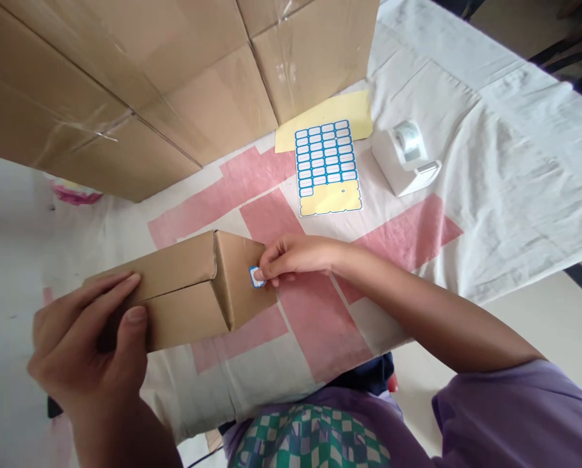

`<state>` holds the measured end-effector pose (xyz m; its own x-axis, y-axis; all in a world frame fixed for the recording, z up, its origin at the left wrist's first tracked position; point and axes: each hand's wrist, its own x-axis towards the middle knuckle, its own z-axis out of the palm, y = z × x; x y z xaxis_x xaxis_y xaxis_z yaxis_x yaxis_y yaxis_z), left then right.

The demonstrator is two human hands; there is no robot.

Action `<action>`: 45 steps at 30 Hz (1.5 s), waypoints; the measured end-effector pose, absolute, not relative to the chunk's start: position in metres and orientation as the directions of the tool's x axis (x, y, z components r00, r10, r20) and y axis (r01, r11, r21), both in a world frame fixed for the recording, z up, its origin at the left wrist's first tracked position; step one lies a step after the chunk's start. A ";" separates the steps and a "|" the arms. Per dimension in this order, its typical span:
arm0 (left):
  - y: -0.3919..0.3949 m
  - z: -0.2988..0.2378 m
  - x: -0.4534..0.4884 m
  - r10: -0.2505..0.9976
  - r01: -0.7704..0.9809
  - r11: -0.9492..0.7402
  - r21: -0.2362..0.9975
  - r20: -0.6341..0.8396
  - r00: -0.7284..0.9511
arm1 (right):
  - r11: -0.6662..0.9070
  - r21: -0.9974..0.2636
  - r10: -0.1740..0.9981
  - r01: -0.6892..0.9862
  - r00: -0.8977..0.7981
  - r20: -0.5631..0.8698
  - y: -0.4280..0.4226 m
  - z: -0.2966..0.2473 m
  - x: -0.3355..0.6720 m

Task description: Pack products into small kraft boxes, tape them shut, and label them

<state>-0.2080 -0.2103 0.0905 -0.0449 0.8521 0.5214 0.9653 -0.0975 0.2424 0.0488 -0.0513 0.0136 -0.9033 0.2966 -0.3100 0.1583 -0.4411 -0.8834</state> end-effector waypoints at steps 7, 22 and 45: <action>-0.211 0.089 -0.207 0.845 0.966 -0.095 0.242 0.533 -0.051 | -0.444 -0.882 0.280 0.158 -0.910 -0.305 -0.050 0.011 0.049; -0.212 0.089 -0.212 0.849 0.971 -0.116 0.207 0.528 -0.011 | -0.456 -0.871 0.253 0.184 -0.912 -0.325 -0.048 0.007 0.051; -0.213 0.088 -0.209 0.841 0.962 -0.088 0.260 0.537 -0.068 | -0.440 -0.872 0.259 0.213 -0.900 -0.351 -0.048 0.010 0.049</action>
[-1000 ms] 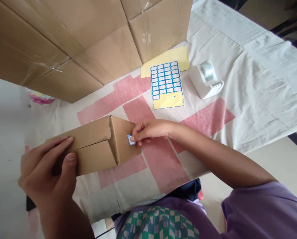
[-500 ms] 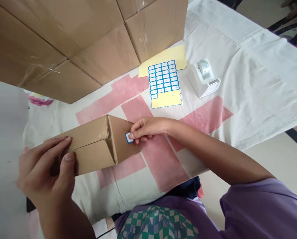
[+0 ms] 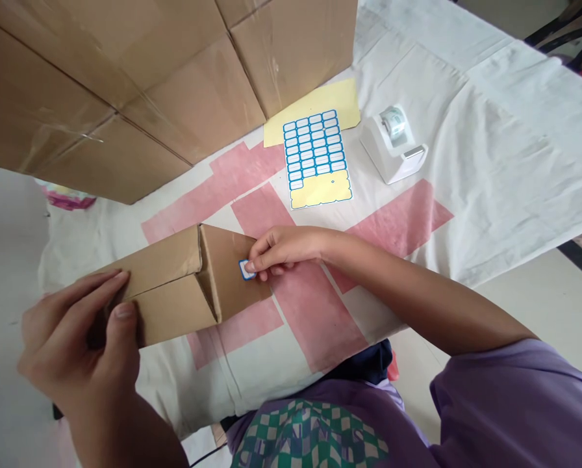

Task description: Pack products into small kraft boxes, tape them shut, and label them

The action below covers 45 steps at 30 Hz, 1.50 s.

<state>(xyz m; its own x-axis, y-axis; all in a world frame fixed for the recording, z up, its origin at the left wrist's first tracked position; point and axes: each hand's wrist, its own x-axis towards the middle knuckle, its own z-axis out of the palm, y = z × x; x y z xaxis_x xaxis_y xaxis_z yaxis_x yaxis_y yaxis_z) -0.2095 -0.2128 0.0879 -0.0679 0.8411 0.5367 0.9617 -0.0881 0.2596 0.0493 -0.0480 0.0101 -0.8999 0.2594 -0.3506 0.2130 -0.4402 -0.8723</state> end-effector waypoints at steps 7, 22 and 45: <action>-0.213 0.088 -0.210 0.842 0.965 -0.091 0.246 0.536 -0.057 | -0.436 -0.874 0.267 0.216 -0.896 -0.355 -0.049 0.009 0.049; -0.209 0.086 -0.206 0.816 0.942 -0.128 0.310 0.573 -0.078 | -0.318 -0.906 0.312 0.279 -0.871 -0.378 -0.050 0.006 0.049; -0.205 0.086 -0.211 0.817 0.959 -0.123 0.255 0.575 -0.047 | -0.001 -1.000 0.586 0.023 -0.810 -0.019 -0.058 0.006 0.050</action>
